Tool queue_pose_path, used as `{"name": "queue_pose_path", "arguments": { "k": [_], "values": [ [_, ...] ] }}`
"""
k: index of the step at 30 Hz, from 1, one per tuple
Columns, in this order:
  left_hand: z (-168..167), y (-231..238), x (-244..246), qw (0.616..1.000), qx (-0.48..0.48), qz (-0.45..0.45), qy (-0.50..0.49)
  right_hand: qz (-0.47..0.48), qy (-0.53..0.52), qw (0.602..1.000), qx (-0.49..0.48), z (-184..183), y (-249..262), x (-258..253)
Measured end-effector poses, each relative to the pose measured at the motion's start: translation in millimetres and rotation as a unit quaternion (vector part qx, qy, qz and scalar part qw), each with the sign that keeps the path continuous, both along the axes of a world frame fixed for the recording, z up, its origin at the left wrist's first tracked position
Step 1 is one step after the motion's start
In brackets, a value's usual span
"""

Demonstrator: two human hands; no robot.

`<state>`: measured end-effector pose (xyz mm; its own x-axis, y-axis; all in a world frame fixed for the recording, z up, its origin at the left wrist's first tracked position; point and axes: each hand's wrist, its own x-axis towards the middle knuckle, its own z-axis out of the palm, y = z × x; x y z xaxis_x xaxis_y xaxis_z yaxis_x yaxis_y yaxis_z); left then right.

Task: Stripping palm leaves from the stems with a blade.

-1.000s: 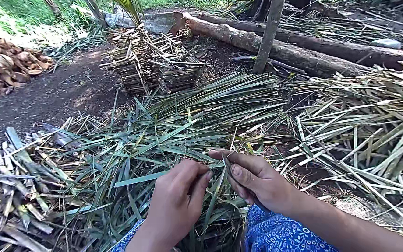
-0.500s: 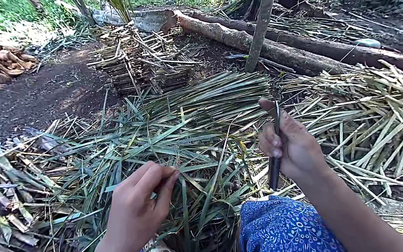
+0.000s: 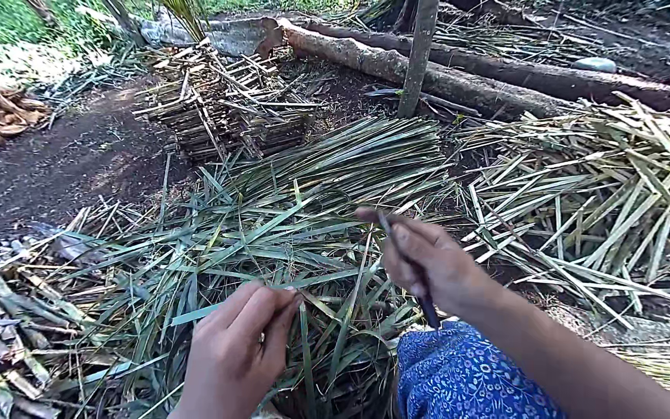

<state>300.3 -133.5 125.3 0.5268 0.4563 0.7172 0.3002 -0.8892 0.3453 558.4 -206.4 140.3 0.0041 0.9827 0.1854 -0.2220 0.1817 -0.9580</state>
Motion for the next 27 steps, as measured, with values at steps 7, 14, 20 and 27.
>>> {"name": "queue_pose_path", "arguments": {
  "k": [7,14,20,27],
  "values": [
    [1.6,16.6,-21.7,0.999,-0.026,0.000,0.037,-0.147,0.074,0.985,0.050,3.4,2.8,43.7],
    [9.0,-4.2,9.2,0.998,-0.050,0.000,0.023,-0.067,-0.001,0.997,0.027,0.7,-1.1,4.5],
    [15.3,-15.4,25.7,1.000,-0.004,0.024,-0.005,0.032,-0.045,0.998,0.003,-7.2,-3.4,-27.9],
    [15.4,-10.5,12.0,0.999,-0.007,0.035,0.027,-0.029,-0.035,0.999,0.030,-5.5,-4.0,-8.6]
  ]
}}
